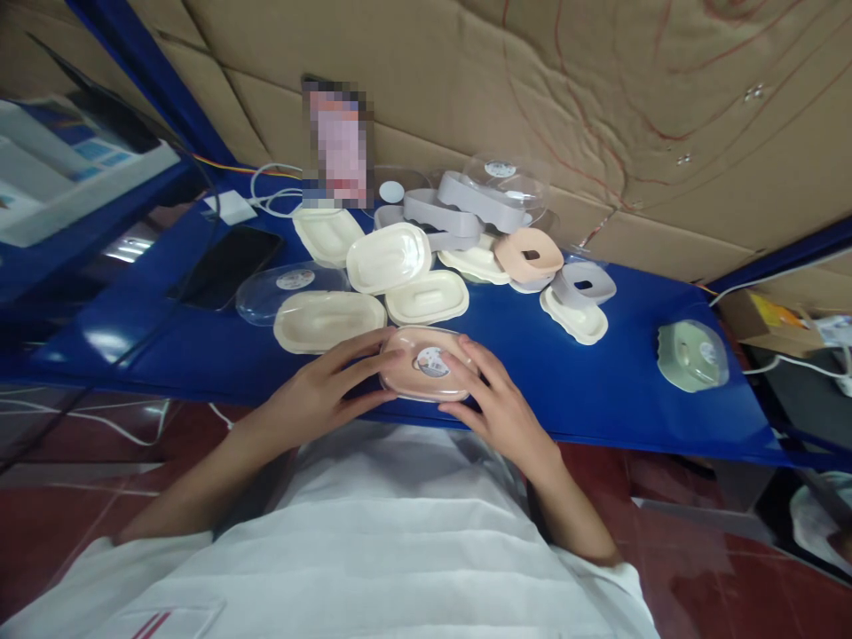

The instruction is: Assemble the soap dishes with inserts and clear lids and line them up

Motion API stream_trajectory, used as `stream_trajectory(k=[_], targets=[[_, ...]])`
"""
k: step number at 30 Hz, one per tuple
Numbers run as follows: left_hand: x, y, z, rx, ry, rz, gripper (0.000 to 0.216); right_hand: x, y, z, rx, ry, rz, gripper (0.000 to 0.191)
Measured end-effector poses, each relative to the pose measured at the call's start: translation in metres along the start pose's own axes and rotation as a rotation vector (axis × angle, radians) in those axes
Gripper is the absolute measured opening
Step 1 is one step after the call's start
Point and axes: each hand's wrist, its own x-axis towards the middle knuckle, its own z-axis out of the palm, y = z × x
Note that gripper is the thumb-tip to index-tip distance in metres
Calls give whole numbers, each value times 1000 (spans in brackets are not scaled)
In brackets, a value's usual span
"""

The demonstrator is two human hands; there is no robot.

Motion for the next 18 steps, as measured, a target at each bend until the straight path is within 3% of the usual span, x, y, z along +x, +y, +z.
stream_trajectory(k=[8, 11, 15, 18], targets=[[0, 1, -1, 3, -71, -58, 50, -4, 3, 3, -53, -3, 36, 86], [1, 1, -1, -22, -112, -61, 56, -4, 1, 5, -65, 58, 14, 81], [1, 2, -1, -33, -143, -45, 75, -13, 7, -10, -157, 271, 23, 77], [0, 2, -2, 12, -118, -11, 68, -24, 39, -51, -373, 521, 180, 75]])
